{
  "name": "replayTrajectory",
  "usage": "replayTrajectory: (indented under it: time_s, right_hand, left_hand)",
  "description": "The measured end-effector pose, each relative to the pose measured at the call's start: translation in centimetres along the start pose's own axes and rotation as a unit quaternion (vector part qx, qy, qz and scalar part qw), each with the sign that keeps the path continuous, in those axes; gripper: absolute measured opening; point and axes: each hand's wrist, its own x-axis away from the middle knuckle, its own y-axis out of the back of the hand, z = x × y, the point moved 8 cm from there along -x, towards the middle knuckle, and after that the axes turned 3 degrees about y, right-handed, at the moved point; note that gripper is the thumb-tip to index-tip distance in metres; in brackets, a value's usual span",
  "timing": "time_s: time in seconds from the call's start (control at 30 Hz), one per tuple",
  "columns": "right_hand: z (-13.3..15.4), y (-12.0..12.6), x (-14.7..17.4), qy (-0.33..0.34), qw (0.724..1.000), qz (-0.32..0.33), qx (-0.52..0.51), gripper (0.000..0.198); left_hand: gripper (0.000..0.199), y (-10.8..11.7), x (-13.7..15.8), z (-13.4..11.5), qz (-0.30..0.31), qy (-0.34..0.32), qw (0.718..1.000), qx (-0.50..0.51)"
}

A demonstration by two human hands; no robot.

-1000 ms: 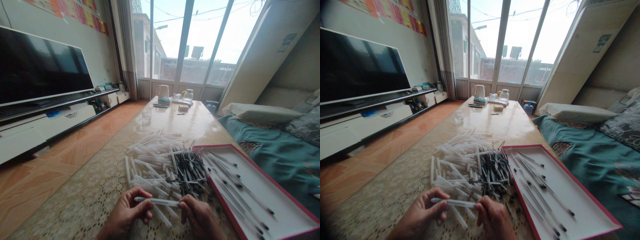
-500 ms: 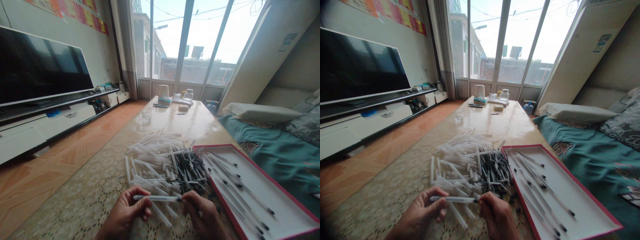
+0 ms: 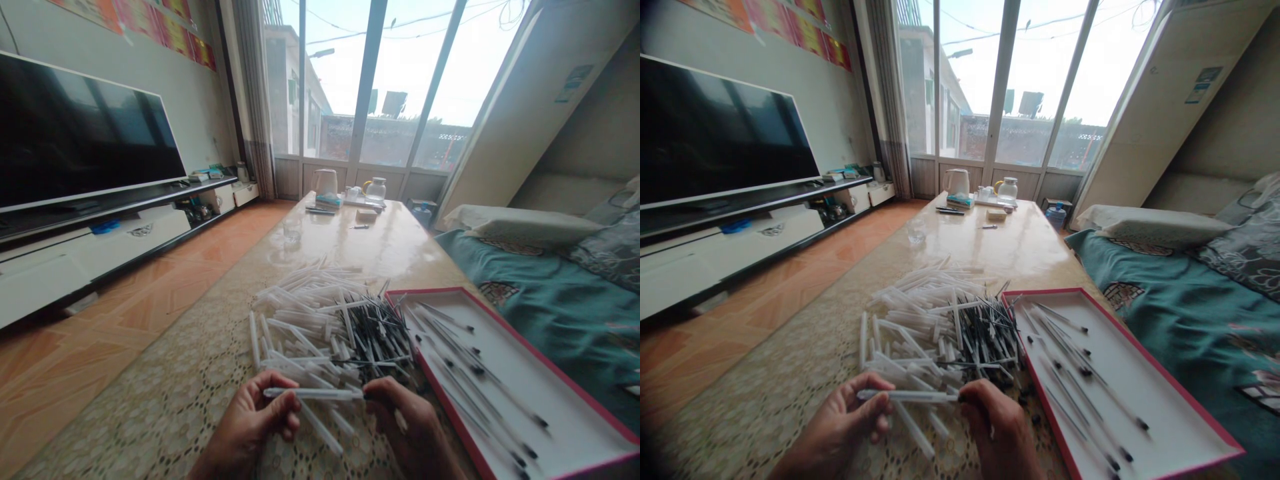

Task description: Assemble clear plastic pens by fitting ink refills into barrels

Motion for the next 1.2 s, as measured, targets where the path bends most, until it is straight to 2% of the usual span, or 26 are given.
replayTrajectory:
  time_s: [0.1, 0.2, 0.3, 0.37, 0.47, 0.57, 0.7, 0.8, 0.9, 0.97, 1.07, 1.1, 1.2]
  right_hand:
    - [-1.5, 2.0, 0.1, -0.022, 0.996, -0.061, 0.056, 0.015]
    - [-2.0, 3.0, 0.3, -0.032, 0.990, -0.100, 0.098, 0.023]
    - [-0.4, 1.6, 0.1, 0.002, 0.998, -0.050, 0.049, 0.013]
    - [1.0, 0.1, -0.1, 0.028, 0.999, -0.002, 0.016, 0.016]
    - [1.8, -0.7, -0.1, 0.042, 0.999, 0.020, 0.015, 0.020]
    - [0.8, 0.2, -0.2, 0.043, 0.997, 0.017, 0.061, 0.020]
    - [-0.8, 2.9, -0.5, 0.062, 0.981, -0.025, 0.180, 0.017]
    - [-2.5, 4.4, -0.5, 0.025, 0.967, -0.065, 0.246, 0.021]
    - [-4.2, 4.8, -0.2, -0.042, 0.957, -0.101, 0.269, 0.030]
    - [-4.6, 4.8, 0.1, -0.065, 0.953, -0.124, 0.270, 0.037]
    - [-3.8, 4.9, 0.1, -0.062, 0.956, -0.145, 0.247, 0.040]
    - [-3.4, 5.2, 0.0, -0.059, 0.959, -0.150, 0.234, 0.039]
    - [-2.5, 6.9, -0.3, -0.075, 0.964, -0.164, 0.195, 0.033]
  left_hand:
    - [0.027, 0.3, -0.3, 0.4, 0.012, -0.007, 1.000, 0.010]
    - [0.027, 0.3, -0.4, 0.5, 0.020, -0.009, 1.000, 0.015]
    - [0.025, 0.0, -0.2, 0.3, 0.023, -0.007, 1.000, 0.006]
    - [0.022, -0.3, 0.0, 0.1, 0.026, -0.007, 1.000, -0.002]
    - [0.023, -0.4, 0.2, -0.3, 0.015, -0.007, 1.000, 0.006]
    - [0.028, 0.2, 0.4, -0.8, -0.026, -0.011, 0.998, 0.059]
    - [0.031, 1.8, 1.0, -2.2, -0.096, -0.074, 0.985, 0.122]
    - [0.030, 2.5, 1.1, -2.8, -0.111, -0.110, 0.981, 0.118]
    - [0.027, 2.0, 0.5, -2.4, -0.083, -0.113, 0.988, 0.060]
    - [0.043, 1.4, 0.1, -1.9, -0.057, -0.095, 0.994, 0.014]
    - [0.092, 0.9, 0.0, -1.4, -0.038, -0.076, 0.996, -0.013]
    - [0.102, 0.7, 0.1, -1.4, -0.033, -0.077, 0.996, -0.012]
    - [0.106, 0.5, 0.4, -1.5, -0.023, -0.083, 0.996, -0.006]
